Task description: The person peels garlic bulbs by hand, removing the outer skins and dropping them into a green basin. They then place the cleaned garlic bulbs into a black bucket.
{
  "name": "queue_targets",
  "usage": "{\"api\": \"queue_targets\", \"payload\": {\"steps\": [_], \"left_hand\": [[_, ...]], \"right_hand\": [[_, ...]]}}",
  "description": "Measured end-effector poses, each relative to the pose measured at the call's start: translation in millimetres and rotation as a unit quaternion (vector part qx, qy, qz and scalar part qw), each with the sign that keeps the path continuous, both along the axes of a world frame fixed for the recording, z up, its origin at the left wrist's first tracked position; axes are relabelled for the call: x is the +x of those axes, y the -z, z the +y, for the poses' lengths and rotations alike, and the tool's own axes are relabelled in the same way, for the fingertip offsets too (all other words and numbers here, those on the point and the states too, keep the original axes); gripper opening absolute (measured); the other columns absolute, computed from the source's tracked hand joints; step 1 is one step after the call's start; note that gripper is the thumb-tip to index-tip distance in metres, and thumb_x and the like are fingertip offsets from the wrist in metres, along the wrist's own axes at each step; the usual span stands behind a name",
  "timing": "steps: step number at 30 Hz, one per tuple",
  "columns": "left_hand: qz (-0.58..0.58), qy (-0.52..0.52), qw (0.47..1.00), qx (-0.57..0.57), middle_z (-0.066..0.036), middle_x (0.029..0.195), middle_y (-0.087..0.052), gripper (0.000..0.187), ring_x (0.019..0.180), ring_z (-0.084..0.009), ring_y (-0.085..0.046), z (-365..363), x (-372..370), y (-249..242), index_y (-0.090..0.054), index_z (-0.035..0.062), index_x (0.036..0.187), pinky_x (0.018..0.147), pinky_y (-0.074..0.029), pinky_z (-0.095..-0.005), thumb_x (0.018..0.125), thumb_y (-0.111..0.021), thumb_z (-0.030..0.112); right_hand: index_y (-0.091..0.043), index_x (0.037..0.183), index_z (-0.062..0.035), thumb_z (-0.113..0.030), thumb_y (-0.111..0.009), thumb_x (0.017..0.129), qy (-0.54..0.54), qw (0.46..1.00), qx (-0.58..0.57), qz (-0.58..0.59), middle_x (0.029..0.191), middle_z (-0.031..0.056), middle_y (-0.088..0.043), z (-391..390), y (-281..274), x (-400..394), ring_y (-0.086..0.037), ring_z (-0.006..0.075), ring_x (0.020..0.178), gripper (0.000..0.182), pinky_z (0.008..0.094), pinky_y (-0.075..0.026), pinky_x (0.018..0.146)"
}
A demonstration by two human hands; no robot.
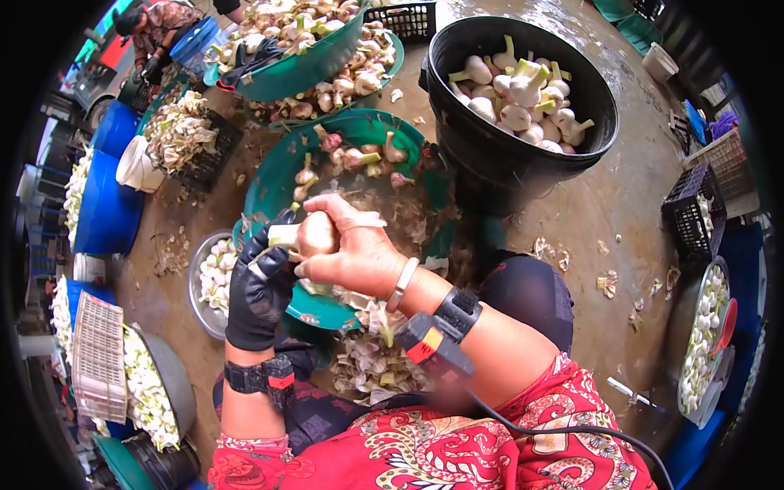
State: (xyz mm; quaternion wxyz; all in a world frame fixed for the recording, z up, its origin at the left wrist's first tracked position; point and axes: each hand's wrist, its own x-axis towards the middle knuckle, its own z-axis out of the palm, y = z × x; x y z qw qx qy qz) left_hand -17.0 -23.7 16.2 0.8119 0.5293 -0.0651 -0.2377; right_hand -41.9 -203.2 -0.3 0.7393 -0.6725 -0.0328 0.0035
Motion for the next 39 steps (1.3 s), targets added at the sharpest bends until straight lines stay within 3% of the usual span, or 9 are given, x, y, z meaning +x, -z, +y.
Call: {"api": "queue_targets", "payload": {"steps": [3, 10, 17, 21, 22, 25, 28, 34, 39], "left_hand": [[-0.060, -0.012, 0.994, 0.086, -0.009, 0.124, -0.057, 0.037, 0.106, -0.0196, -0.060, -2, 6, 0, -0.050, 0.0017, 0.131, 0.082, -0.055, -0.0322, 0.095, -0.052, 0.012], [-0.051, 0.045, 0.991, 0.113, -0.009, 0.118, -0.062, 0.031, 0.109, -0.0163, -0.058, 10, 15, -1, -0.059, -0.0013, 0.121, 0.093, -0.047, -0.0293, 0.091, -0.053, 0.003], [-0.190, -0.030, 0.948, 0.255, -0.011, 0.118, -0.064, 0.036, 0.105, -0.0167, -0.061, -15, -8, -39, -0.062, -0.0026, 0.115, 0.094, -0.048, -0.0301, 0.080, -0.064, -0.008], [-0.225, -0.010, 0.948, 0.224, -0.012, 0.114, -0.065, 0.028, 0.104, -0.0180, -0.062, -16, -19, -39, -0.063, -0.0033, 0.109, 0.094, -0.048, -0.0304, 0.081, -0.066, -0.005], [-0.232, -0.009, 0.945, 0.231, -0.013, 0.118, -0.064, 0.032, 0.107, -0.0183, -0.061, -13, -22, -43, -0.061, -0.0031, 0.114, 0.095, -0.048, -0.0309, 0.083, -0.066, -0.004], [-0.213, -0.051, 0.948, 0.230, -0.014, 0.121, -0.062, 0.034, 0.109, -0.0181, -0.060, -7, -16, -38, -0.059, -0.0026, 0.120, 0.096, -0.047, -0.0317, 0.086, -0.063, 0.000], [-0.098, -0.058, 0.986, 0.124, -0.010, 0.113, -0.062, 0.038, 0.099, -0.0159, -0.061, 16, 1, -30, -0.055, -0.0001, 0.127, 0.087, -0.051, -0.0294, 0.090, -0.060, 0.009], [-0.060, -0.026, 0.995, 0.077, -0.006, 0.120, -0.060, 0.058, 0.088, -0.0092, -0.058, 1, -2, -10, -0.050, 0.0041, 0.134, 0.077, -0.050, -0.0232, 0.078, -0.066, -0.002], [-0.037, -0.040, 0.983, 0.176, -0.005, 0.090, -0.066, 0.027, 0.067, -0.0086, -0.058, 8, -2, -11, -0.062, 0.0004, 0.112, 0.060, -0.049, -0.0240, 0.086, -0.064, 0.006]], "right_hand": [[-0.045, 0.124, -0.0052, -0.012, -0.073, 0.060, 0.068, 0.955, -0.189, -0.217, 0.095, 0.0173, -0.059, -2, 0, 2, -0.058, 0.0382, 0.095, 0.070, 0.0404, -0.047, 0.085], [-0.046, 0.122, -0.0048, -0.001, -0.066, 0.061, -0.010, 0.913, -0.235, -0.333, 0.089, 0.0101, -0.058, -6, -5, 4, -0.058, 0.0338, 0.089, 0.064, 0.0418, -0.047, 0.075], [-0.053, 0.107, 0.0000, -0.016, -0.063, 0.079, 0.028, 0.975, -0.191, -0.109, 0.083, 0.0222, -0.064, 14, 15, -8, -0.064, 0.0390, 0.078, 0.034, 0.0428, -0.052, 0.071], [-0.054, 0.104, -0.0020, -0.019, -0.061, 0.084, 0.037, 0.988, -0.146, -0.033, 0.083, 0.0171, -0.065, 9, 20, 2, -0.065, 0.0261, 0.073, 0.028, 0.0363, -0.053, 0.070], [-0.052, 0.109, -0.0010, -0.015, -0.050, 0.091, -0.006, 0.986, 0.162, 0.041, 0.097, 0.0162, -0.065, 15, 27, 11, -0.064, 0.0224, 0.082, 0.023, 0.0383, -0.054, 0.075], [-0.058, 0.106, -0.0052, -0.015, -0.051, 0.090, -0.055, 0.955, 0.058, 0.285, 0.093, 0.0099, -0.064, 0, -17, 7, -0.059, 0.0155, 0.075, 0.020, 0.0344, -0.052, 0.065], [-0.068, 0.085, -0.0111, -0.020, -0.068, 0.075, -0.064, 0.960, 0.175, 0.211, 0.066, -0.0056, -0.057, -3, 2, 6, -0.050, 0.0044, 0.058, 0.013, 0.0227, -0.038, 0.045], [-0.063, 0.103, -0.0101, -0.042, -0.059, 0.085, -0.248, 0.850, 0.349, 0.306, 0.083, 0.0031, -0.064, -2, 19, 9, -0.059, 0.0143, 0.065, 0.037, 0.0282, -0.045, 0.057], [-0.062, 0.106, -0.0062, -0.040, -0.056, 0.091, -0.078, 0.943, 0.172, 0.276, 0.092, 0.0070, -0.064, -1, -9, 8, -0.062, 0.0165, 0.081, 0.038, 0.0309, -0.050, 0.069]]}}
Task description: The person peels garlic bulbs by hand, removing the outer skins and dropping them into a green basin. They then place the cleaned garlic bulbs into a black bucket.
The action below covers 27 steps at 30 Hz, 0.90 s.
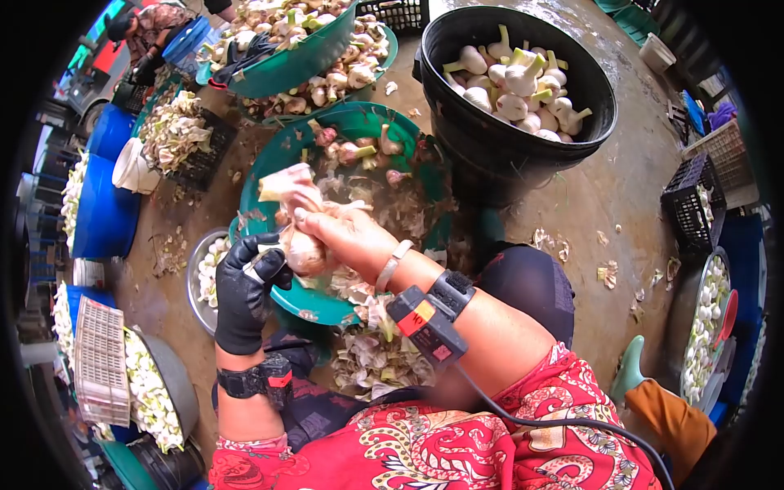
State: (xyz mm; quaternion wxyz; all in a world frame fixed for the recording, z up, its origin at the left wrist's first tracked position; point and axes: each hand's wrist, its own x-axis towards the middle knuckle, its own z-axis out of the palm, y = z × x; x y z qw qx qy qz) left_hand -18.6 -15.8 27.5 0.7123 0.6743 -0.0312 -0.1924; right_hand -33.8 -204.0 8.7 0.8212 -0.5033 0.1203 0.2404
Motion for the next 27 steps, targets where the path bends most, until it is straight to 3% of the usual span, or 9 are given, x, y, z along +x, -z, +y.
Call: {"api": "queue_targets", "payload": {"steps": [2, 10, 12, 15, 17, 19, 20, 23, 27], "left_hand": [[0.004, 0.002, 1.000, 0.021, -0.005, 0.082, -0.065, 0.021, 0.063, -0.0090, -0.057, 1, 0, 5, -0.064, 0.0005, 0.108, 0.057, -0.048, -0.0242, 0.088, -0.063, 0.009], [0.099, -0.134, 0.979, -0.117, -0.004, 0.078, -0.063, 0.027, 0.064, -0.0132, -0.058, 19, 30, 38, -0.063, 0.0037, 0.109, 0.055, -0.047, -0.0256, 0.092, -0.060, 0.025], [0.138, -0.186, 0.961, -0.150, -0.004, 0.081, -0.064, 0.028, 0.064, -0.0145, -0.058, 18, 31, 41, -0.062, 0.0047, 0.112, 0.054, -0.047, -0.0259, 0.091, -0.062, 0.024], [0.137, -0.146, 0.959, -0.204, -0.009, 0.105, -0.067, 0.029, 0.087, -0.0166, -0.065, 16, 35, 48, -0.060, 0.0033, 0.115, 0.066, -0.056, -0.0276, 0.093, -0.060, 0.022], [0.092, -0.105, 0.972, -0.189, -0.012, 0.110, -0.065, 0.033, 0.094, -0.0180, -0.064, -3, 48, 42, -0.058, 0.0015, 0.118, 0.074, -0.056, -0.0300, 0.093, -0.060, 0.024], [0.055, -0.018, 0.970, -0.236, -0.015, 0.116, -0.062, 0.037, 0.103, -0.0220, -0.062, -36, 59, 11, -0.055, -0.0008, 0.123, 0.089, -0.052, -0.0350, 0.096, -0.055, 0.024], [0.063, 0.040, 0.952, -0.298, -0.016, 0.116, -0.061, 0.037, 0.104, -0.0245, -0.061, -62, 61, -23, -0.054, -0.0015, 0.124, 0.096, -0.049, -0.0376, 0.097, -0.051, 0.023], [-0.007, 0.048, 0.951, -0.306, -0.015, 0.113, -0.062, 0.038, 0.100, -0.0228, -0.062, -88, 74, -64, -0.052, -0.0019, 0.127, 0.093, -0.050, -0.0356, 0.098, -0.051, 0.022], [-0.069, 0.055, 0.996, -0.022, -0.011, 0.106, -0.063, 0.034, 0.093, -0.0179, -0.061, -19, 124, 60, -0.056, -0.0005, 0.122, 0.085, -0.050, -0.0302, 0.096, -0.053, 0.022]], "right_hand": [[-0.061, 0.114, 0.0005, -0.020, -0.052, 0.097, 0.132, 0.933, -0.119, -0.314, 0.101, 0.0039, -0.062, 3, 28, 3, -0.059, 0.0124, 0.093, 0.028, 0.0281, -0.050, 0.082], [-0.053, 0.115, -0.0031, -0.016, -0.043, 0.093, 0.122, 0.898, 0.382, -0.182, 0.101, 0.0096, -0.061, -57, -6, -5, -0.063, 0.0215, 0.094, 0.027, 0.0398, -0.053, 0.078], [-0.058, 0.104, -0.0070, -0.022, -0.046, 0.097, 0.272, 0.924, 0.250, -0.103, 0.087, 0.0045, -0.063, -61, -31, -8, -0.056, 0.0114, 0.062, 0.021, 0.0268, -0.044, 0.051], [-0.060, 0.096, -0.0094, -0.018, -0.046, 0.096, 0.172, 0.976, -0.066, -0.116, 0.063, -0.0036, -0.050, -59, -3, -11, -0.044, 0.0061, 0.046, 0.017, 0.0239, -0.035, 0.039], [-0.060, 0.100, -0.0041, -0.021, -0.059, 0.086, -0.015, 0.935, -0.319, -0.153, 0.064, 0.0058, -0.062, -42, 24, -17, -0.060, 0.0199, 0.049, 0.022, 0.0328, -0.050, 0.050], [-0.060, 0.107, 0.0004, -0.017, -0.068, 0.073, -0.134, 0.863, -0.413, -0.258, 0.101, 0.0264, -0.064, -33, 26, -24, -0.064, 0.0352, 0.096, 0.039, 0.0383, -0.051, 0.084], [-0.060, 0.105, 0.0024, -0.007, -0.058, 0.072, -0.078, 0.855, -0.427, -0.284, 0.079, 0.0191, -0.064, -26, 27, -30, -0.065, 0.0328, 0.076, 0.035, 0.0387, -0.052, 0.071], [-0.060, 0.107, 0.0011, -0.013, -0.063, 0.072, -0.075, 0.876, -0.418, -0.228, 0.104, 0.0270, -0.061, -33, 21, -25, -0.059, 0.0399, 0.102, 0.038, 0.0427, -0.048, 0.088], [-0.060, 0.105, 0.0007, -0.013, -0.061, 0.074, -0.016, 0.877, -0.416, -0.238, 0.094, 0.0245, -0.063, -41, 13, -24, -0.061, 0.0398, 0.092, 0.034, 0.0449, -0.049, 0.082]]}}
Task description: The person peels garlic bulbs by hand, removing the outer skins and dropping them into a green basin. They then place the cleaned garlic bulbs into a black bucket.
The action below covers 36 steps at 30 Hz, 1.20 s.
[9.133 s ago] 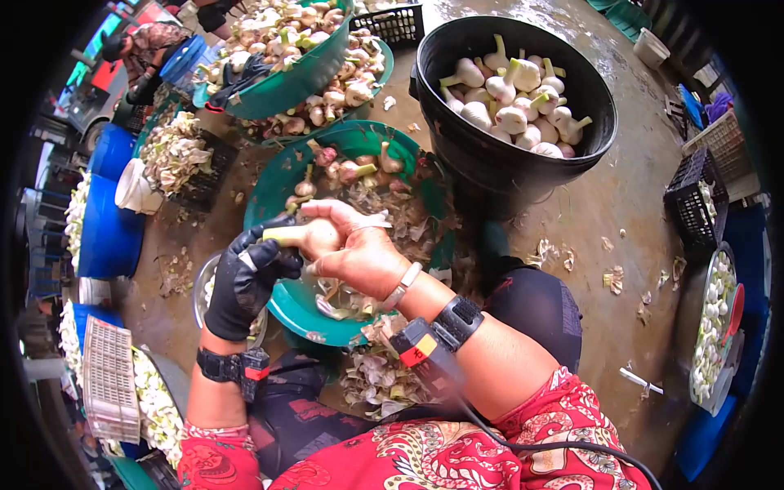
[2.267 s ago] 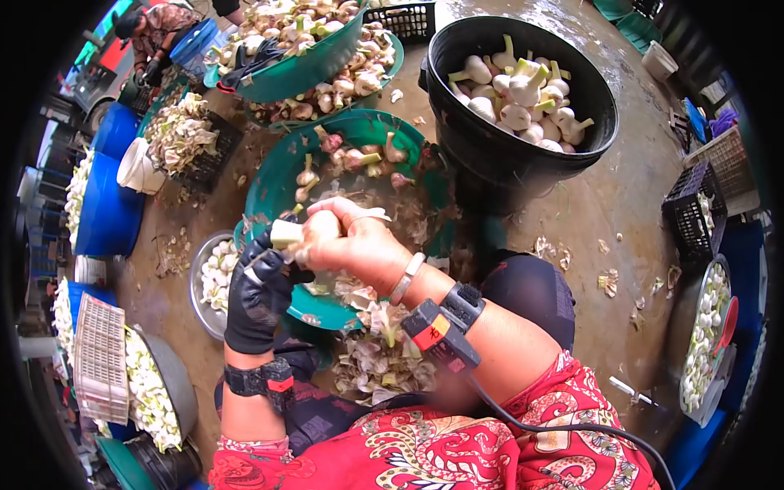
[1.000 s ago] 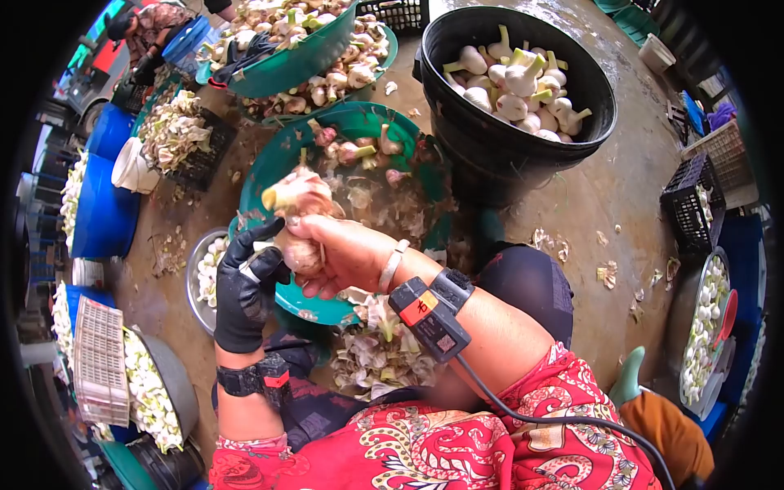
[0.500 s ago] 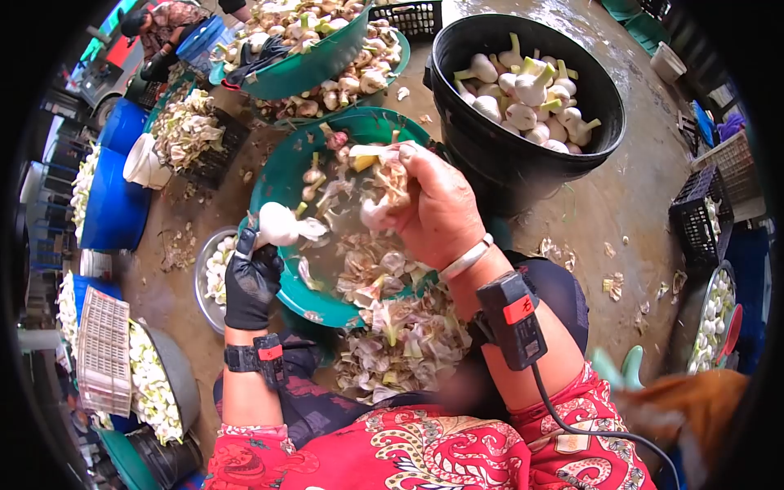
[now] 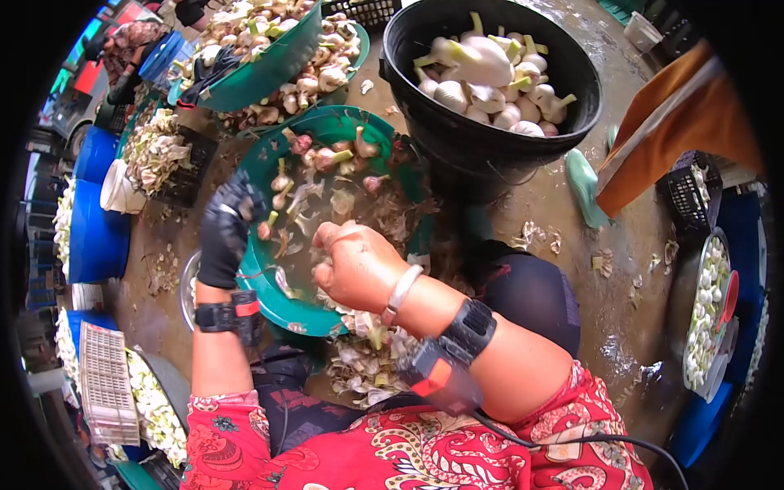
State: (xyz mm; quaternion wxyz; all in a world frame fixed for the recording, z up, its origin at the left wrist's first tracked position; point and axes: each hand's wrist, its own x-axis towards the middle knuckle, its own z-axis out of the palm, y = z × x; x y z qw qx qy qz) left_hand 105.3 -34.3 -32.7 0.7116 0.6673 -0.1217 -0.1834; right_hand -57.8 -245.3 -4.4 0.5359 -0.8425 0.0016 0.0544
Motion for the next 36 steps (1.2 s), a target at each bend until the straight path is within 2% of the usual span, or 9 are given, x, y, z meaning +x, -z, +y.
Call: {"api": "queue_targets", "payload": {"steps": [4, 6, 11, 16, 19, 22, 29, 32, 36], "left_hand": [[0.141, -0.088, 0.945, 0.280, -0.012, 0.106, -0.065, 0.038, 0.094, -0.0201, -0.062, 70, -3, 148, -0.056, -0.0023, 0.120, 0.081, -0.050, -0.0312, 0.090, -0.062, 0.021], [-0.056, -0.037, 0.873, 0.484, -0.019, 0.106, -0.066, 0.045, 0.094, -0.0298, -0.064, 100, 13, 193, -0.056, 0.0022, 0.123, 0.081, -0.051, -0.0372, 0.085, -0.068, 0.023], [-0.152, 0.000, 0.757, 0.635, -0.020, 0.120, -0.057, 0.050, 0.115, -0.0370, -0.053, 83, 91, 196, -0.055, 0.0115, 0.128, 0.096, -0.043, -0.0442, 0.085, -0.064, 0.034], [-0.051, 0.073, 0.695, 0.713, -0.020, 0.117, -0.061, 0.046, 0.105, -0.0369, -0.059, 55, 102, 190, -0.060, 0.0077, 0.120, 0.089, -0.048, -0.0422, 0.080, -0.072, 0.027], [-0.137, 0.071, 0.807, 0.571, -0.015, 0.102, -0.067, 0.041, 0.092, -0.0278, -0.064, 86, 108, 217, -0.062, 0.0047, 0.114, 0.082, -0.050, -0.0368, 0.081, -0.072, 0.027], [0.134, 0.003, 0.965, 0.224, -0.006, 0.092, -0.069, 0.028, 0.079, -0.0149, -0.063, 66, 77, 151, -0.068, 0.0043, 0.103, 0.072, -0.049, -0.0252, 0.084, -0.071, 0.025], [0.225, 0.111, 0.968, 0.026, -0.001, 0.090, -0.065, 0.024, 0.078, -0.0106, -0.060, 7, -23, -4, -0.063, 0.0064, 0.105, 0.068, -0.048, -0.0246, 0.095, -0.056, 0.027], [0.106, 0.094, 0.989, 0.036, -0.001, 0.078, -0.061, 0.028, 0.066, -0.0074, -0.057, -1, -48, -34, -0.063, 0.0031, 0.100, 0.061, -0.047, -0.0214, 0.096, -0.056, 0.030], [0.036, 0.047, 0.997, 0.056, -0.002, 0.082, -0.064, 0.028, 0.070, -0.0068, -0.059, -3, -79, -62, -0.063, -0.0015, 0.106, 0.063, -0.047, -0.0216, 0.098, -0.052, 0.023]], "right_hand": [[-0.059, 0.105, -0.0003, -0.011, -0.060, 0.076, -0.018, 0.998, -0.036, -0.057, 0.089, 0.0207, -0.062, 3, 5, -2, -0.062, 0.0363, 0.083, 0.030, 0.0425, -0.050, 0.075], [-0.059, 0.105, -0.0009, -0.011, -0.060, 0.077, -0.025, 0.997, -0.048, -0.056, 0.088, 0.0204, -0.061, 4, 1, 2, -0.062, 0.0356, 0.083, 0.030, 0.0421, -0.050, 0.074], [-0.057, 0.108, -0.0027, -0.009, -0.063, 0.077, 0.003, 0.998, -0.055, 0.005, 0.090, 0.0185, -0.060, 11, 5, 19, -0.062, 0.0327, 0.084, 0.032, 0.0397, -0.050, 0.072], [-0.057, 0.110, -0.0027, -0.009, -0.063, 0.077, 0.003, 0.998, -0.054, 0.031, 0.091, 0.0181, -0.060, 16, 19, 34, -0.062, 0.0322, 0.083, 0.034, 0.0382, -0.051, 0.074], [-0.058, 0.110, -0.0029, -0.009, -0.063, 0.078, 0.009, 0.998, -0.050, 0.044, 0.091, 0.0177, -0.060, 18, 23, 37, -0.062, 0.0314, 0.083, 0.033, 0.0378, -0.051, 0.073], [-0.053, 0.120, -0.0040, -0.014, -0.067, 0.078, 0.014, 0.997, -0.050, 0.059, 0.099, 0.0178, -0.060, 24, 24, 39, -0.063, 0.0295, 0.092, 0.045, 0.0363, -0.051, 0.077], [-0.040, 0.136, -0.0052, -0.021, -0.076, 0.074, 0.103, 0.976, 0.106, -0.161, 0.124, 0.0213, -0.052, 56, 39, 43, -0.053, 0.0368, 0.116, 0.073, 0.0403, -0.044, 0.097], [-0.039, 0.136, -0.0043, -0.006, -0.079, 0.072, 0.068, 0.906, 0.411, -0.078, 0.118, 0.0130, -0.055, 57, 38, 41, -0.056, 0.0203, 0.109, 0.076, 0.0325, -0.047, 0.094], [-0.041, 0.133, -0.0037, -0.002, -0.077, 0.075, 0.045, 0.859, 0.509, -0.031, 0.110, 0.0063, -0.057, 52, 9, 28, -0.058, 0.0135, 0.099, 0.069, 0.0292, -0.050, 0.087]]}}
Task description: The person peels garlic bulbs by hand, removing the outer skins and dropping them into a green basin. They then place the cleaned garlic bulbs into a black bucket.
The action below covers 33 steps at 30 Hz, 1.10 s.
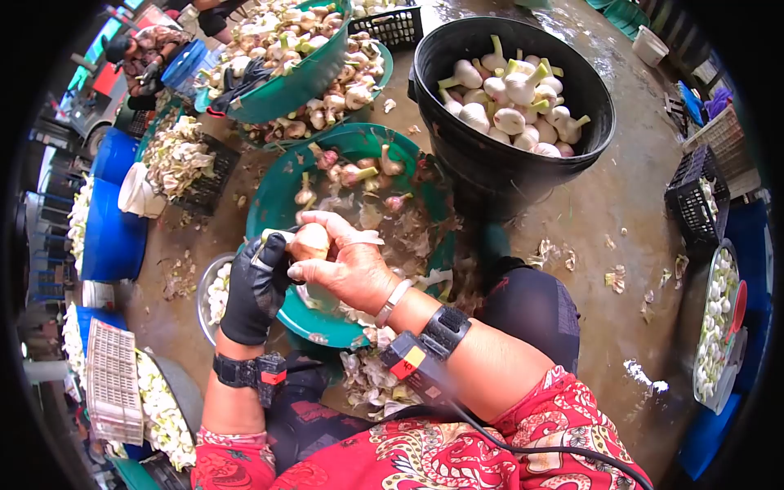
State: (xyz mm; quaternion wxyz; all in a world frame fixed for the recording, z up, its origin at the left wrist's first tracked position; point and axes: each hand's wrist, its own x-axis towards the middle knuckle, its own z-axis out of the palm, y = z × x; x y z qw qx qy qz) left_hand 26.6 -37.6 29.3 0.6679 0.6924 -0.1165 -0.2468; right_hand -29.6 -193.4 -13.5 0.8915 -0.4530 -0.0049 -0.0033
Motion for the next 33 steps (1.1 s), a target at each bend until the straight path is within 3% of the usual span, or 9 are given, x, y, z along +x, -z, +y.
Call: {"api": "queue_targets", "payload": {"steps": [10, 14, 16, 19, 23, 24, 28, 29, 33], "left_hand": [[-0.003, -0.017, 0.998, -0.057, -0.007, 0.100, -0.066, 0.024, 0.086, -0.0108, -0.062, 9, -25, -8, -0.062, -0.0032, 0.112, 0.074, -0.050, -0.0249, 0.095, -0.055, 0.013], [0.033, -0.051, 0.995, -0.084, -0.006, 0.102, -0.066, 0.022, 0.087, -0.0115, -0.062, 7, -27, -4, -0.062, -0.0037, 0.109, 0.075, -0.050, -0.0258, 0.092, -0.055, 0.007], [-0.039, -0.063, 0.997, 0.025, -0.007, 0.102, -0.066, 0.021, 0.086, -0.0131, -0.061, 8, -28, -2, -0.063, -0.0040, 0.106, 0.074, -0.050, -0.0274, 0.088, -0.055, 0.004], [-0.181, -0.048, 0.967, 0.176, -0.008, 0.096, -0.065, 0.022, 0.082, -0.0156, -0.061, 11, -29, 8, -0.062, -0.0040, 0.105, 0.074, -0.049, -0.0288, 0.084, -0.056, 0.003], [-0.439, 0.000, 0.837, 0.327, -0.020, 0.094, -0.063, 0.021, 0.087, -0.0351, -0.061, 18, -22, 23, -0.062, -0.0034, 0.098, 0.079, -0.050, -0.0397, 0.079, -0.054, 0.001], [-0.433, -0.011, 0.846, 0.312, -0.023, 0.096, -0.062, 0.021, 0.092, -0.0405, -0.058, 15, -23, 26, -0.062, -0.0026, 0.097, 0.082, -0.049, -0.0442, 0.077, -0.053, 0.001], [-0.494, -0.040, 0.822, 0.279, -0.021, 0.093, -0.062, 0.019, 0.089, -0.0388, -0.059, 9, -27, 29, -0.062, -0.0010, 0.095, 0.079, -0.048, -0.0453, 0.077, -0.055, 0.003], [-0.493, -0.043, 0.821, 0.285, -0.021, 0.093, -0.062, 0.019, 0.089, -0.0388, -0.059, 8, -27, 26, -0.062, -0.0010, 0.095, 0.079, -0.048, -0.0453, 0.077, -0.055, 0.003], [-0.469, 0.016, 0.850, 0.238, -0.019, 0.091, -0.062, 0.016, 0.083, -0.0377, -0.057, 2, -29, 20, -0.063, 0.0008, 0.092, 0.072, -0.047, -0.0434, 0.077, -0.060, 0.006]], "right_hand": [[-0.046, 0.126, -0.0031, -0.009, -0.076, 0.077, -0.045, 0.999, 0.009, 0.018, 0.100, 0.0042, -0.061, -2, -13, -11, -0.059, 0.0112, 0.090, 0.058, 0.0259, -0.051, 0.076], [-0.055, 0.111, -0.0034, -0.030, -0.063, 0.087, -0.053, 0.994, 0.050, 0.076, 0.088, 0.0050, -0.063, -2, -9, -8, -0.059, 0.0103, 0.068, 0.036, 0.0226, -0.047, 0.055], [-0.059, 0.097, -0.0043, -0.045, -0.049, 0.093, -0.042, 0.983, 0.080, 0.161, 0.075, 0.0065, -0.063, 4, -11, -7, -0.055, 0.0130, 0.049, 0.042, 0.0236, -0.040, 0.040], [-0.057, 0.098, -0.0085, -0.050, -0.046, 0.090, -0.152, 0.935, 0.099, 0.305, 0.077, 0.0098, -0.062, -8, -11, 3, -0.055, 0.0164, 0.049, 0.044, 0.0261, -0.039, 0.039], [-0.058, 0.098, -0.0081, -0.050, -0.041, 0.090, -0.230, 0.892, 0.207, 0.329, 0.075, 0.0116, -0.062, -5, 0, -3, -0.055, 0.0223, 0.048, 0.046, 0.0269, -0.038, 0.036], [-0.057, 0.099, -0.0073, -0.048, -0.042, 0.090, -0.232, 0.886, 0.200, 0.349, 0.077, 0.0117, -0.061, -6, -3, -3, -0.056, 0.0237, 0.049, 0.045, 0.0274, -0.038, 0.036], [-0.056, 0.108, -0.0016, -0.041, -0.044, 0.090, -0.199, 0.917, 0.186, 0.291, 0.077, 0.0121, -0.060, -16, 3, -3, -0.057, 0.0236, 0.056, 0.045, 0.0274, -0.041, 0.040], [-0.056, 0.094, -0.0010, -0.035, -0.041, 0.090, -0.239, 0.914, 0.201, 0.260, 0.069, 0.0118, -0.060, -16, 1, -6, -0.058, 0.0216, 0.052, 0.037, 0.0281, -0.042, 0.038], [-0.056, 0.093, 0.0014, -0.030, -0.041, 0.087, -0.268, 0.891, 0.170, 0.324, 0.071, 0.0144, -0.062, -11, -7, -17, -0.058, 0.0216, 0.048, 0.035, 0.0286, -0.041, 0.036]]}}
